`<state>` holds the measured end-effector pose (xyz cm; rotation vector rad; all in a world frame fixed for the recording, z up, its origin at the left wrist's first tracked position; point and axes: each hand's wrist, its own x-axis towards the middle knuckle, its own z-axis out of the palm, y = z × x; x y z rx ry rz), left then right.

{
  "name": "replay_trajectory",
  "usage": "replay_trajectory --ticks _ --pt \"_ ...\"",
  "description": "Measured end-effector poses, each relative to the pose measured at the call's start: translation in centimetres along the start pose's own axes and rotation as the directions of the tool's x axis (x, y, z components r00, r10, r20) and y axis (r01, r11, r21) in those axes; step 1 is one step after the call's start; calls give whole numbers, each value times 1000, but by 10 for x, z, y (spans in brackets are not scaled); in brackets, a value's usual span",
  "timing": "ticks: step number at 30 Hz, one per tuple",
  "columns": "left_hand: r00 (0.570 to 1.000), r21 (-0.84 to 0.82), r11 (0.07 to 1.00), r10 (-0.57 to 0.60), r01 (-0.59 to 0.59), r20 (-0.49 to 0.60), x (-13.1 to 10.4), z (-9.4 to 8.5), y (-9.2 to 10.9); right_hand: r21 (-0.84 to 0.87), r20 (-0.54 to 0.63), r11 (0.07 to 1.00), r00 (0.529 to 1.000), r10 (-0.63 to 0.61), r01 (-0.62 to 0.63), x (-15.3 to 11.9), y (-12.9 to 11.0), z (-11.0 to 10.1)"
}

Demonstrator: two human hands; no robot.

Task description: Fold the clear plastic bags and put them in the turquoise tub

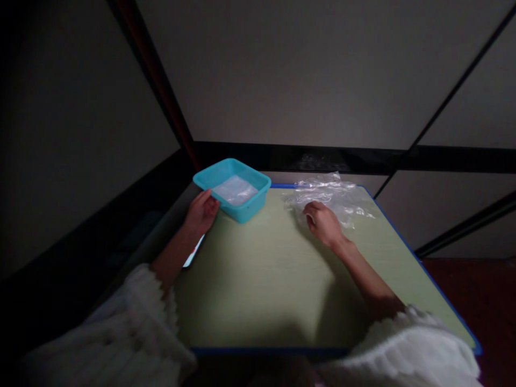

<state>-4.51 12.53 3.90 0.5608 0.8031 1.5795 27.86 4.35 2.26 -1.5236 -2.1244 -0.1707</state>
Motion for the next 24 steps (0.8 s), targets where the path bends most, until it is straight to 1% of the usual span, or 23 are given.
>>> replay_trajectory --ticks 2,4,8,11,16,21,24 --pt "1000 -8 1000 -3 3 -13 2 0 -1 -62 -33 994 996 84 -86 -6 13 3" --pt "1000 -14 1000 -11 10 -25 2 0 -2 -120 -85 976 981 173 -182 -10 27 3" --pt "999 -17 1000 -23 23 -49 3 0 -6 -198 -204 909 922 328 -367 -11 52 2" --pt "997 -9 1000 -29 28 -69 2 1 -8 -227 -265 864 882 390 -450 -12 66 2" --pt "994 32 998 -46 49 -102 1 3 -7 -249 -316 827 849 423 -504 -16 82 4" --pt "982 127 982 -119 137 -145 -6 0 -6 -229 -352 825 834 424 -516 -22 90 6" --pt "978 215 957 -173 194 -113 -17 -4 -13 -211 -366 840 837 406 -500 -22 88 3"
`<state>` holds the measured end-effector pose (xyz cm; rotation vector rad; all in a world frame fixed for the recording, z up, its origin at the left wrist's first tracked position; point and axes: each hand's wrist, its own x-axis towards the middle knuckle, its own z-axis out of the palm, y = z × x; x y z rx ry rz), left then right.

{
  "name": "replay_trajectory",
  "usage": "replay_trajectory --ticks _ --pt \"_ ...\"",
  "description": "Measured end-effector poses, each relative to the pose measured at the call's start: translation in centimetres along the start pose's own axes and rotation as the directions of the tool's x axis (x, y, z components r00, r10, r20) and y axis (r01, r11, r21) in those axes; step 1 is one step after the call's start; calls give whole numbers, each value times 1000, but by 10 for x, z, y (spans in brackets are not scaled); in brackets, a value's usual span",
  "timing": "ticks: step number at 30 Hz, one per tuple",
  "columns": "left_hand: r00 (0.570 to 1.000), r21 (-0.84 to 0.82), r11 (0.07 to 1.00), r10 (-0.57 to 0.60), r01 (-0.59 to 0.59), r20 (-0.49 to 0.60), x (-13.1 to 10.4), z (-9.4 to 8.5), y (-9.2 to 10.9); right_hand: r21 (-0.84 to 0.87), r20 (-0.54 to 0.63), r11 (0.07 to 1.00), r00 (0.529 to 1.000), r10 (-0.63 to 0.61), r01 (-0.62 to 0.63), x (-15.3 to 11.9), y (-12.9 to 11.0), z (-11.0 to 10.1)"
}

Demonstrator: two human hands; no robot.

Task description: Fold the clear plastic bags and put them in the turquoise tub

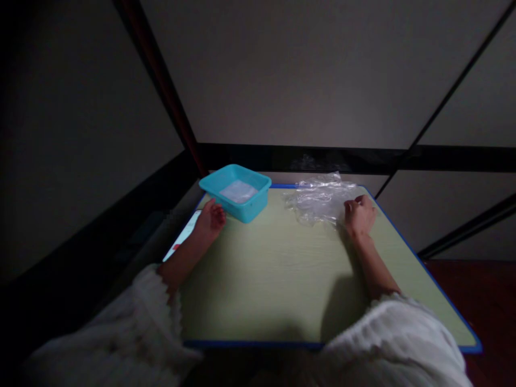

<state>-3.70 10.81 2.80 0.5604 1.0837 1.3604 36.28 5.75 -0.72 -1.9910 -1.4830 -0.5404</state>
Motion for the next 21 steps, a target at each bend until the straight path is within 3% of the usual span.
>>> replay_trajectory --ticks 4,7,9,10,12,13,15,17,18,19,21 --pt "985 169 986 -27 -2 169 -23 2 -20 37 20 996 996 -87 86 -1 -19 -15" --pt "939 298 950 -17 -91 343 -44 7 -31 106 81 974 975 -208 199 -8 -46 -33" --pt "902 354 921 -5 -165 431 -55 10 -34 307 178 906 917 -356 292 -16 -65 -46" --pt "888 371 906 12 -204 459 -60 11 -36 411 239 863 879 -413 294 -21 -74 -52" --pt "839 410 841 91 -354 537 -65 11 -39 487 286 829 846 -449 275 -31 -89 -64" --pt "788 424 778 143 -464 599 -66 10 -41 586 345 785 814 -467 203 -35 -94 -69" --pt "628 397 614 216 -683 747 -67 8 -45 752 390 659 799 -457 9 -41 -100 -78" --pt "467 317 486 225 -814 855 -67 5 -48 848 453 486 767 -455 -213 -43 -101 -84" --pt "414 281 453 225 -846 882 -67 5 -49 857 494 402 736 -463 -322 -43 -100 -87" --pt "384 258 436 228 -862 895 -68 5 -48 844 535 326 699 -475 -425 -43 -100 -88" --pt "387 255 450 229 -856 893 -69 5 -46 784 602 208 636 -483 -584 -43 -98 -90"
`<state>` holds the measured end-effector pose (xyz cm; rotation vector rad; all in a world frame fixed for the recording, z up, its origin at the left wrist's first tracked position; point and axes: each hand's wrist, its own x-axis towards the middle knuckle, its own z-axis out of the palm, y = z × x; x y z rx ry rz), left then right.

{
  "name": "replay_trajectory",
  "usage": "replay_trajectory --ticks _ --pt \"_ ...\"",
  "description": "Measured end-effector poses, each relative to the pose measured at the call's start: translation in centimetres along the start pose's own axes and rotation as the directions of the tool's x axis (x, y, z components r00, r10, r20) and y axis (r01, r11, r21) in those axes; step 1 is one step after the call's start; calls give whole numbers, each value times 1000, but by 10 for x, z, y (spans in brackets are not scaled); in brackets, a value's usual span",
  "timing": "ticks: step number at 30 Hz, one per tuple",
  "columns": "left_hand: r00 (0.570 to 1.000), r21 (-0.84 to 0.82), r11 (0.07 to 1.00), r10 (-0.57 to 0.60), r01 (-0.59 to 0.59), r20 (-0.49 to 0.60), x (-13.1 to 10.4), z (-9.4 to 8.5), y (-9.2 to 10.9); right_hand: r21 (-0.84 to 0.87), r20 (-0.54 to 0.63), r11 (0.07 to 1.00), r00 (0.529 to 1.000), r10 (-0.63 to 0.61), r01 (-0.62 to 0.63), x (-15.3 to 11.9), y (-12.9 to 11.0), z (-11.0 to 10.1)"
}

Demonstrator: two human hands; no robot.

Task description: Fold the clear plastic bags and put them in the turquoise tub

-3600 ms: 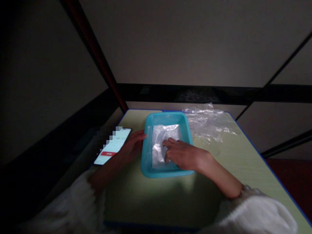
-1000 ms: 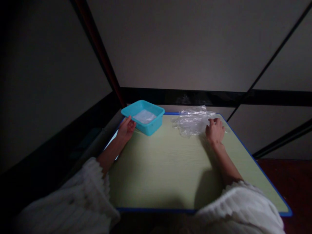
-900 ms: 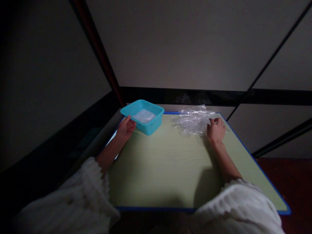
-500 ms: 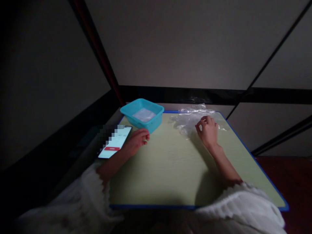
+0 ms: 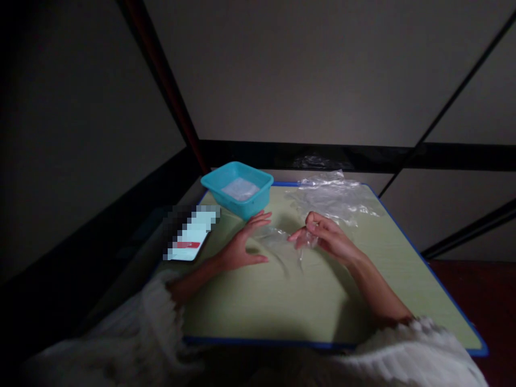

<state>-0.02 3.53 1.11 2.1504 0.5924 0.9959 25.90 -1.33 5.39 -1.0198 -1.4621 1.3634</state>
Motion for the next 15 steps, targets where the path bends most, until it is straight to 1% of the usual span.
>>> replay_trajectory --ticks 1,3,6,8,10,11,13,15 --pt "1000 -30 999 -25 25 -6 1 -1 2 68 -4 997 1000 29 -29 0 0 -1" --pt "997 -104 991 -81 80 -10 2 -3 5 153 -54 987 997 63 -54 0 2 -3" --pt "987 -231 961 -159 153 -7 4 -3 8 214 -146 975 984 99 -67 3 9 -5" --pt "967 -322 915 -256 241 -4 4 -1 8 265 -179 962 977 119 -69 7 15 -7" --pt "930 -388 857 -368 338 -4 3 1 7 356 -180 932 974 137 -65 11 20 -7" --pt "914 -394 842 -406 368 -16 2 2 7 397 -175 916 974 143 -63 12 22 -7" --pt "888 -377 836 -455 398 -70 2 3 5 459 -154 886 977 146 -60 15 24 -7" --pt "863 -344 842 -484 416 -141 2 3 4 482 -115 874 984 138 -66 16 25 -5"
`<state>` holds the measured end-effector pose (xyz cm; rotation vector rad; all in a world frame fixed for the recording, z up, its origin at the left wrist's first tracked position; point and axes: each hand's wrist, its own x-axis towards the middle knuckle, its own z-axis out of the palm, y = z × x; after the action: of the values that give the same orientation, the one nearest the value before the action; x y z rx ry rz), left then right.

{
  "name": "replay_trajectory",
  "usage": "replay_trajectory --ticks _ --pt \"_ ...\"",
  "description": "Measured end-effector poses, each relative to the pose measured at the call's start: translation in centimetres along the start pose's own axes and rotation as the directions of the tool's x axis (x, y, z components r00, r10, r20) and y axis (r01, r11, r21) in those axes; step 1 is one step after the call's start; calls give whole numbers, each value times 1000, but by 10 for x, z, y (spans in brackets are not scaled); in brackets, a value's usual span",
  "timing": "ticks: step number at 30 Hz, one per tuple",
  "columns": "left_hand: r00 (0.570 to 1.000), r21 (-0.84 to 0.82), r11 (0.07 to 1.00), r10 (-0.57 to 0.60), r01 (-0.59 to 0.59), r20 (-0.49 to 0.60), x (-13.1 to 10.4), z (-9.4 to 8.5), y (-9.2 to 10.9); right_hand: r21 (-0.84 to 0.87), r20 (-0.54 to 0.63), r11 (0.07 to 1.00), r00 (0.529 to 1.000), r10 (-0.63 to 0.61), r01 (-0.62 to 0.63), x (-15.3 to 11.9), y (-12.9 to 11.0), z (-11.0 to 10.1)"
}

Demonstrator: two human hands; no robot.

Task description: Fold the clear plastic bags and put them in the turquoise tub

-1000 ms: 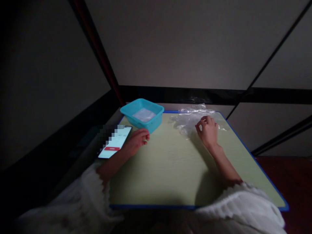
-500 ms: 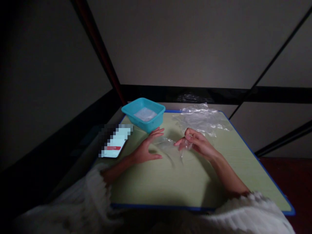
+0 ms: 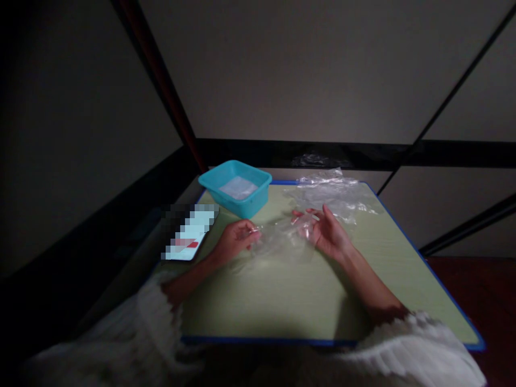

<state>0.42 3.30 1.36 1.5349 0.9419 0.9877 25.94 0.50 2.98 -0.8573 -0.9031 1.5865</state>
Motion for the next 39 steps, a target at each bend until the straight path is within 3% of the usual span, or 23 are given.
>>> replay_trajectory --ticks 4,9,12,16,20,25,30,33,35,39 --pt "993 38 999 -16 21 -119 2 0 -1 17 55 999 997 48 -49 -3 4 3" --pt "996 -96 994 -59 53 -65 1 1 -1 -130 -25 991 999 36 -39 -8 8 2" --pt "996 -177 982 -70 58 -57 2 -1 2 -256 121 964 987 103 -70 -9 3 -5" --pt "994 -248 967 -74 53 -75 5 -9 5 -422 326 904 920 217 -64 -14 -10 -13" --pt "995 -260 964 -71 52 -65 7 -14 2 -502 415 865 883 221 20 -19 -16 -13" --pt "995 -175 983 -75 63 -63 8 -10 -8 -495 484 869 823 296 -22 -17 -6 -14" --pt "995 -125 989 -90 84 -36 8 -4 -18 -447 330 894 933 146 18 -5 9 -15" --pt "994 -126 986 -107 106 2 8 -2 -20 -438 271 899 956 111 20 -2 13 -13" --pt "992 -138 983 -118 122 33 6 -2 -19 -447 332 894 928 168 -2 -4 12 -11" --pt "978 -198 964 -154 180 140 1 1 -8 -430 536 902 798 277 -24 -11 4 -6"
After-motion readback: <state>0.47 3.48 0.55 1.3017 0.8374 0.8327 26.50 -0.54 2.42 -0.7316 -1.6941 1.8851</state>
